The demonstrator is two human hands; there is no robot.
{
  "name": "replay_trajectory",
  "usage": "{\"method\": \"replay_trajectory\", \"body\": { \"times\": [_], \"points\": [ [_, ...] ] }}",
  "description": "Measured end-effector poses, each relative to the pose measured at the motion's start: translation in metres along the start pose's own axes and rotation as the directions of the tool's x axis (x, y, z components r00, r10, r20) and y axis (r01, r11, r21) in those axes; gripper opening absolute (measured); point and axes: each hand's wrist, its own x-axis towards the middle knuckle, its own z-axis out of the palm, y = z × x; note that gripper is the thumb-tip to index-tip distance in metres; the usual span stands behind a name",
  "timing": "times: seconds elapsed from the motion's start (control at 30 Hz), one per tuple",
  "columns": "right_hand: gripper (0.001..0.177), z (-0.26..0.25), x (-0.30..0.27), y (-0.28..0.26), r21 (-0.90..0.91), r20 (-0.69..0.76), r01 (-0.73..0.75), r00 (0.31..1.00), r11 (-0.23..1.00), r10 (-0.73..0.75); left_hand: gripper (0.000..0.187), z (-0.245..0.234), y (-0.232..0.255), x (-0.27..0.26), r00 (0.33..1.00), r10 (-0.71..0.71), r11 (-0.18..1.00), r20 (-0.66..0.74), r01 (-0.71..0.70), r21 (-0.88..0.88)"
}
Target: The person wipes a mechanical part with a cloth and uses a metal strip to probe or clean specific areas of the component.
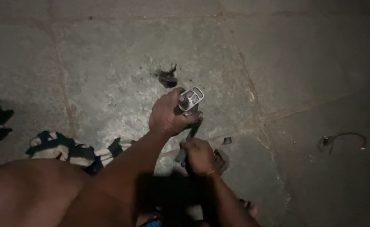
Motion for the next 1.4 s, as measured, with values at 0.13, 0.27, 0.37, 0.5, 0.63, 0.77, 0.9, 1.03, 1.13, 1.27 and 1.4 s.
{"method": "replay_trajectory", "body": {
  "times": [0.13, 0.27, 0.37, 0.5, 0.63, 0.77, 0.9, 1.03, 1.13, 1.27, 1.4],
  "points": [
    [0.038, -0.022, -0.029, -0.034, -0.382, -0.203, -0.251, 0.962, 0.889, 0.185, 0.073, 0.006, -0.003, 0.002, 0.998, 0.053, 0.998, -0.041, -0.051, 0.042],
    [0.032, -0.058, -0.038, -0.004, -0.385, -0.506, -0.107, 0.855, 0.917, -0.113, 0.073, 0.005, -0.005, -0.001, 0.999, 0.037, 0.999, -0.029, -0.037, 0.001],
    [0.027, -0.069, -0.033, 0.02, -0.433, -0.511, -0.227, 0.859, 0.872, -0.03, 0.073, 0.005, 0.001, 0.003, 0.999, 0.041, 0.996, -0.024, -0.039, 0.078],
    [0.022, -0.065, -0.03, 0.021, -0.292, -0.514, -0.282, 0.852, 0.914, 0.098, 0.068, 0.005, -0.003, 0.001, 0.998, 0.044, 0.999, -0.045, -0.043, 0.012],
    [0.016, -0.062, -0.005, -0.012, -0.188, -0.58, 0.059, 0.799, 0.98, -0.159, 0.068, 0.007, -0.003, 0.001, 0.997, 0.039, 0.999, -0.059, -0.038, 0.016],
    [0.015, -0.05, 0.042, -0.058, 0.018, -0.555, 0.281, 0.801, 0.96, -0.224, 0.061, 0.009, -0.008, 0.006, 0.996, 0.069, 0.996, -0.053, -0.065, 0.067],
    [0.012, -0.025, 0.051, -0.079, -0.263, -0.518, 0.398, 0.71, 0.879, -0.477, 0.045, 0.02, -0.018, 0.008, 0.979, 0.121, 0.992, -0.163, -0.115, 0.046],
    [0.024, -0.027, 0.043, -0.081, -0.579, -0.321, 0.434, 0.657, 0.69, -0.682, 0.039, 0.02, -0.02, 0.013, 0.984, 0.123, 0.99, -0.13, -0.113, 0.084],
    [0.04, -0.029, 0.027, -0.08, -0.588, -0.248, 0.461, 0.679, 0.664, -0.691, 0.041, 0.012, -0.01, 0.008, 0.996, 0.05, 0.998, -0.069, -0.047, 0.036],
    [0.04, -0.033, 0.019, -0.084, -0.549, -0.246, 0.424, 0.742, 0.72, -0.624, 0.039, 0.007, 0.001, 0.001, 0.993, 0.074, 0.997, -0.096, -0.074, -0.002],
    [0.035, -0.03, 0.022, -0.08, -0.57, -0.231, 0.397, 0.763, 0.719, -0.604, 0.038, 0.006, 0.003, 0.003, 0.995, 0.043, 0.999, -0.085, -0.042, 0.014]
  ]
}}
